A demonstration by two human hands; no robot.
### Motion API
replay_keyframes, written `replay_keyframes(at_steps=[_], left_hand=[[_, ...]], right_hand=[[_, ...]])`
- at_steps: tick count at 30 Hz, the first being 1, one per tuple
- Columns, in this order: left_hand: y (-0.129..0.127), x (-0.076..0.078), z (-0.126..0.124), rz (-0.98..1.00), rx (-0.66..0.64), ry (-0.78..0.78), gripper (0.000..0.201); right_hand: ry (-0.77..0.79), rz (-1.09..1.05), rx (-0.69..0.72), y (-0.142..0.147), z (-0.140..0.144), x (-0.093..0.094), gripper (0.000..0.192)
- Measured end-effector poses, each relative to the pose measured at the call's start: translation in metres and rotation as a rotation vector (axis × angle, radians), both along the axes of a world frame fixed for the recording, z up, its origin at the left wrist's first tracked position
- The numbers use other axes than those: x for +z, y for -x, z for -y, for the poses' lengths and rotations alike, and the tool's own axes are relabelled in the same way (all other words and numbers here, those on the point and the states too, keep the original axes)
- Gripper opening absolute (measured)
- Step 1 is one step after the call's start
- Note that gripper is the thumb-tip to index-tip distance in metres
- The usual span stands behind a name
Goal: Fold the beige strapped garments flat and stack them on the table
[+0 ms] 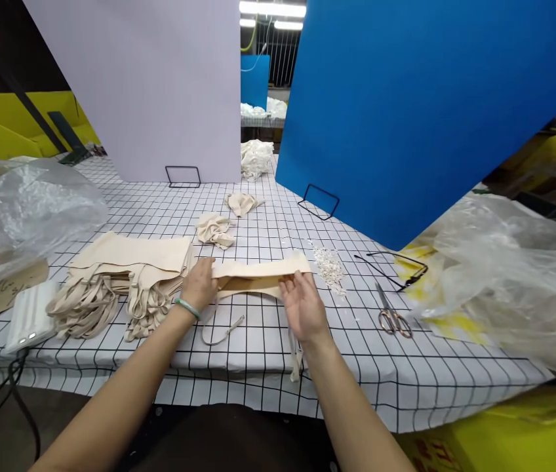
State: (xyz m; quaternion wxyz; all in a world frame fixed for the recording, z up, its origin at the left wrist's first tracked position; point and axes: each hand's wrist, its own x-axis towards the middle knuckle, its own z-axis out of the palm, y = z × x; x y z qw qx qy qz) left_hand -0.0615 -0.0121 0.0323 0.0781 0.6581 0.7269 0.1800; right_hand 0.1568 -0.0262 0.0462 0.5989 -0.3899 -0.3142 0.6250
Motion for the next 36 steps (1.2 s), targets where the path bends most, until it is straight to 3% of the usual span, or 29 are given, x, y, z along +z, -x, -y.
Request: replay_keyframes(at_steps=[3, 5, 8, 10, 13, 17, 20, 23, 27, 32, 36], left_hand=[[0.013, 0.031, 0.019, 0.219, 0.006, -0.038, 0.052], [0.024, 0.050, 0.041, 0.415, -0.063, -0.072, 0.053], [0.033, 0.064, 0.066, 0.650, -0.131, -0.042, 0.051], [0.031, 0.058, 0.068, 0.715, -0.066, -0.064, 0.054], [0.021, 0.027, 0.056, 0.728, 0.015, -0.105, 0.067], [0.014, -0.017, 0.042, 0.748, 0.048, 0.078, 0.077], [0.015, -0.032, 0.040, 0.753, 0.054, 0.091, 0.077], [0.018, -0.036, 0.043, 0.649, 0.036, 0.036, 0.074], [0.023, -0.032, 0.051, 0.304, -0.033, -0.138, 0.071], [0.031, -0.005, 0.052, 0.123, -0.229, 0.097, 0.047], [0.027, 0.008, 0.018, -0.013, -0.239, 0.019, 0.036]], right_hand=[[-0.093, 0.115, 0.011, -0.010, 0.018, 0.024, 0.045], [-0.087, 0.148, 0.068, -0.014, 0.039, 0.036, 0.051], [-0.021, 0.123, 0.138, -0.015, 0.061, 0.042, 0.055], [-0.017, 0.106, 0.119, -0.011, 0.062, 0.035, 0.057], [-0.026, 0.094, 0.046, -0.002, 0.049, 0.009, 0.057], [0.137, 0.007, 0.025, 0.004, 0.034, -0.028, 0.053], [0.162, -0.065, 0.036, 0.002, 0.032, -0.037, 0.049], [0.174, -0.099, 0.057, -0.005, 0.034, -0.032, 0.046], [0.231, -0.105, 0.063, -0.013, 0.036, -0.026, 0.047], [0.340, -0.060, 0.058, -0.017, 0.044, -0.026, 0.046], [0.440, 0.108, 0.137, -0.031, 0.055, -0.023, 0.049]])
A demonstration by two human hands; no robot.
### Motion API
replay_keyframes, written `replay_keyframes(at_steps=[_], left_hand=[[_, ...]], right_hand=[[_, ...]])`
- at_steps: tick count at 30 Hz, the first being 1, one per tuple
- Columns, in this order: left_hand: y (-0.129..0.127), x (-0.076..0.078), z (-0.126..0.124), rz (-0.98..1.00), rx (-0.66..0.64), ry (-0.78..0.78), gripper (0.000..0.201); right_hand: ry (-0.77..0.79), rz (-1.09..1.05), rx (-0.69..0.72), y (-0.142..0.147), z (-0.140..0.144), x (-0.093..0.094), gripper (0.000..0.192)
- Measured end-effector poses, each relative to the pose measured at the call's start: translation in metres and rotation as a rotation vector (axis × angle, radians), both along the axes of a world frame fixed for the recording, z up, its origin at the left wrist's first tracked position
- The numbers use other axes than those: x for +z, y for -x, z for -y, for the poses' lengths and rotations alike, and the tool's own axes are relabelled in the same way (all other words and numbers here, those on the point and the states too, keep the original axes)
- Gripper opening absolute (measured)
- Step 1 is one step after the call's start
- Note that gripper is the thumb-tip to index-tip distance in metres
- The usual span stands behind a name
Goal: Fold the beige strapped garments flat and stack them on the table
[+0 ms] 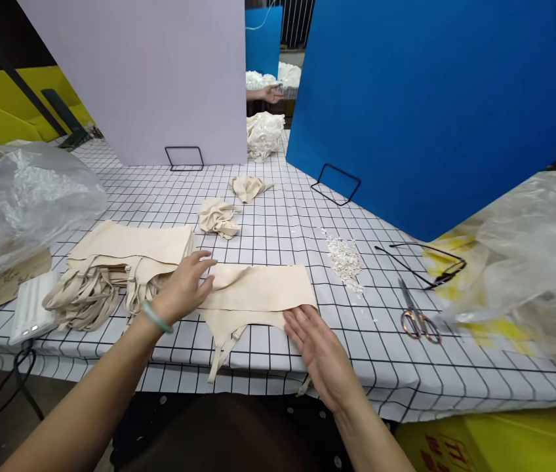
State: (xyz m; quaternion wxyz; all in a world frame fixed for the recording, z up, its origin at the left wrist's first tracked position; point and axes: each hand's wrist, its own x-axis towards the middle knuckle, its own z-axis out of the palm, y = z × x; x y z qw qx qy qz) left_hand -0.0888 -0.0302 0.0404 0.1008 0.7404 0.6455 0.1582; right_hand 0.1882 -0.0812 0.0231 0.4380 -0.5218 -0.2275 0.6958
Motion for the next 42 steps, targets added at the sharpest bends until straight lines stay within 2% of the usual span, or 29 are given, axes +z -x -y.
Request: replay_keyframes(at_steps=[4, 5, 7, 9, 12, 14, 17, 20, 22, 26, 29, 31, 33, 35, 37, 39, 40, 42], left_hand=[[0.000, -0.014, -0.046, -0.181, 0.010, 0.100, 0.022], [0.001, -0.017, -0.054, -0.201, 0.006, 0.121, 0.019], [0.005, -0.022, -0.062, -0.230, 0.021, 0.135, 0.020], [0.006, -0.025, -0.061, -0.237, 0.050, 0.090, 0.025], [0.005, -0.035, -0.046, -0.149, 0.017, -0.115, 0.036], [0.004, -0.049, -0.033, -0.050, -0.027, -0.260, 0.038], [0.007, -0.071, -0.021, 0.018, -0.052, -0.304, 0.035], [0.008, -0.078, -0.015, 0.005, -0.028, -0.266, 0.040], [0.003, -0.074, -0.013, -0.019, -0.022, -0.243, 0.046], [-0.012, -0.059, -0.009, -0.133, -0.068, 0.009, 0.055], [-0.020, -0.052, -0.009, -0.212, 0.070, 0.127, 0.063], [-0.023, -0.050, -0.011, -0.234, 0.104, 0.084, 0.064], [-0.024, -0.049, -0.014, -0.241, -0.007, 0.060, 0.063], [-0.024, -0.048, -0.016, -0.242, -0.107, 0.106, 0.063], [-0.023, -0.047, -0.017, -0.228, -0.083, 0.150, 0.064], [-0.027, -0.046, -0.015, -0.172, -0.037, 0.089, 0.063], [-0.032, -0.044, -0.012, -0.118, -0.061, 0.031, 0.059], [-0.049, -0.042, -0.003, 0.054, -0.208, -0.087, 0.051]], right_hand=[[-0.021, 0.221, 0.285, -0.029, 0.002, 0.000, 0.046], [-0.068, 0.305, 0.298, -0.037, -0.001, 0.000, 0.048], [-0.182, 0.516, 0.239, -0.051, -0.011, -0.002, 0.050], [-0.293, 0.774, 0.130, -0.060, -0.028, -0.004, 0.045], [-0.425, 1.155, 0.052, -0.055, -0.059, -0.006, 0.030], [-0.444, 1.333, 0.110, -0.042, -0.080, -0.006, 0.026], [-0.369, 1.477, 0.281, -0.018, -0.102, -0.008, 0.028], [-0.330, 1.524, 0.419, -0.006, -0.113, -0.011, 0.022], [-0.323, 1.549, 0.409, -0.007, -0.116, -0.014, 0.021], [-0.299, 1.642, 0.390, -0.016, -0.115, -0.020, 0.023], [-0.301, 1.697, 0.403, -0.018, -0.110, -0.023, 0.023], [-0.337, 1.700, 0.382, -0.015, -0.108, -0.026, 0.023], [-0.410, 1.700, 0.344, -0.011, -0.107, -0.030, 0.024], [-0.482, 1.714, 0.319, -0.009, -0.107, -0.031, 0.027], [-0.548, 1.702, 0.298, -0.013, -0.102, -0.027, 0.026], [-0.628, 1.614, 0.227, -0.023, -0.085, -0.020, 0.023], [-0.653, 1.543, 0.189, -0.030, -0.071, -0.016, 0.020], [-0.626, 1.392, 0.178, -0.041, -0.032, -0.010, 0.017]])
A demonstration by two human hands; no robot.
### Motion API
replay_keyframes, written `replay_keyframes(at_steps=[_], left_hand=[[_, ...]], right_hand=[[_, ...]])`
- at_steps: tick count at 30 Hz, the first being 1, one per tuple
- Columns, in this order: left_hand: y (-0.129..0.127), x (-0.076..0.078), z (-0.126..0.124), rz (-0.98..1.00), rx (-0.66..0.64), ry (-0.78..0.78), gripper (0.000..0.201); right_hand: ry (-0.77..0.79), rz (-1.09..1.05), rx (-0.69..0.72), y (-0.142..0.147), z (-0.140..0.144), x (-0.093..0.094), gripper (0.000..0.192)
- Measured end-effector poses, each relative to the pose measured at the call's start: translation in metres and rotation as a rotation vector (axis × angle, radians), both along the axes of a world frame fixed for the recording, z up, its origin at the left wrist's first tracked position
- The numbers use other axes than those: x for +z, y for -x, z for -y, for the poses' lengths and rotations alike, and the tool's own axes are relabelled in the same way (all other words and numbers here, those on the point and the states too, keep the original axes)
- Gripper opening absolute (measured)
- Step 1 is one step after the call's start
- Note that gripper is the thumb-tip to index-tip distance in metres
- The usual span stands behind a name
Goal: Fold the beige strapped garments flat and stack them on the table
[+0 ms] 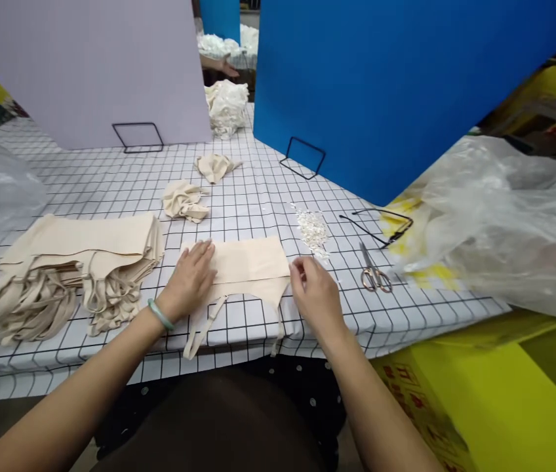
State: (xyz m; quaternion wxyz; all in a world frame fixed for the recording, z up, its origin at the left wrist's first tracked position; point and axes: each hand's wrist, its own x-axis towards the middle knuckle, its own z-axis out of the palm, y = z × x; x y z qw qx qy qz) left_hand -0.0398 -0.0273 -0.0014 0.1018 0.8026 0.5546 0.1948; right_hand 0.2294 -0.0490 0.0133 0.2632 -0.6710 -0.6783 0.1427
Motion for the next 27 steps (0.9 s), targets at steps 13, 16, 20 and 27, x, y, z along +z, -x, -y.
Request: replay_keyframes(at_steps=[13, 16, 20, 27], left_hand=[[-0.098, -0.019, 0.018, 0.472, -0.425, 0.181, 0.027], [-0.095, -0.020, 0.021, 0.481, -0.415, 0.195, 0.023], [-0.096, -0.023, 0.025, 0.479, -0.403, 0.208, 0.019], [-0.096, -0.022, 0.025, 0.483, -0.416, 0.238, 0.014]], right_hand=[[0.392, -0.652, -0.119, 0.001, 0.068, -0.009, 0.024], [0.562, -0.897, -0.068, -0.008, 0.073, 0.004, 0.043], [0.715, -1.015, 0.040, -0.016, 0.088, 0.013, 0.041], [0.888, -1.072, 0.128, -0.046, 0.110, 0.041, 0.023]])
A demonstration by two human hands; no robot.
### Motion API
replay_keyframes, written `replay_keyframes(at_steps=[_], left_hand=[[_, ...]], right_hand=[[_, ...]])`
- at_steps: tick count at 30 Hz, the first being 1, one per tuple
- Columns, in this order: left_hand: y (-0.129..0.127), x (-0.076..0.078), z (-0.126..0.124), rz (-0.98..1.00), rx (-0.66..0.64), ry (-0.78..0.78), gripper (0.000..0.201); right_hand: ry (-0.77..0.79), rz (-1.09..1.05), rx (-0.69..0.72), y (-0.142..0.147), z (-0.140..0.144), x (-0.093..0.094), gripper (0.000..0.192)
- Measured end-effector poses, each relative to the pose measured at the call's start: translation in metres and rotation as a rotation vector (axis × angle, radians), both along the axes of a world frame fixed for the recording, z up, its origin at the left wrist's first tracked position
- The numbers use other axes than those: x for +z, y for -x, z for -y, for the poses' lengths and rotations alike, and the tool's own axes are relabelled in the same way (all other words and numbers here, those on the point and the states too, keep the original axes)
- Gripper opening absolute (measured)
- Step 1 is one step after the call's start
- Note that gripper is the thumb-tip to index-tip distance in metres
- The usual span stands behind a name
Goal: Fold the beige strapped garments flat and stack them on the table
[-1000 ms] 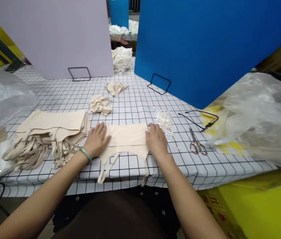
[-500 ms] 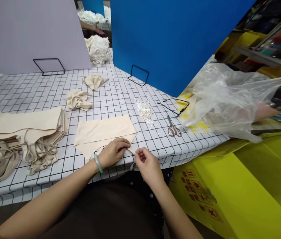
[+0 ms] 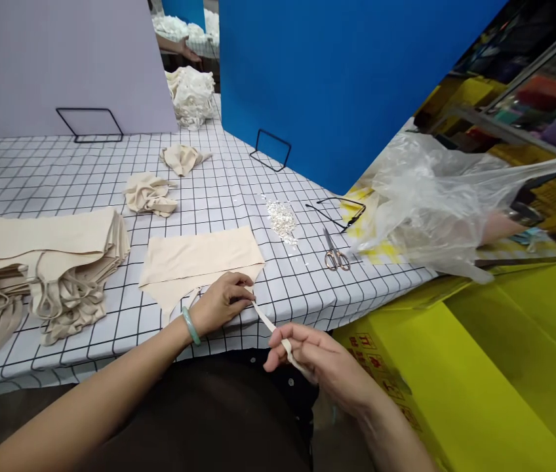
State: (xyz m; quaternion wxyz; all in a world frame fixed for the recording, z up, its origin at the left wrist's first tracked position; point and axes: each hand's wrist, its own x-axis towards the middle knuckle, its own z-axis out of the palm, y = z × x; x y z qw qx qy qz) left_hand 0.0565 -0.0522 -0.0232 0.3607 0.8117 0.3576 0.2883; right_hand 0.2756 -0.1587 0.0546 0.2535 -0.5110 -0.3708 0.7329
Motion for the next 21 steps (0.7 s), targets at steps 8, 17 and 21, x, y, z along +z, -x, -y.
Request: replay_keyframes(at_steps=[8, 17, 21], left_hand=[[0.000, -0.003, 0.000, -0.006, 0.008, -0.027, 0.018], [-0.002, -0.006, 0.005, 0.039, 0.042, -0.030, 0.019], [-0.002, 0.003, 0.002, 0.103, 0.049, 0.051, 0.019]], right_hand=[[-0.339, 0.182, 0.013, -0.004, -0.039, 0.040, 0.031], [-0.608, 0.147, -0.303, 0.037, -0.119, 0.037, 0.031], [-0.504, -0.002, -0.335, 0.054, -0.132, 0.036, 0.037]])
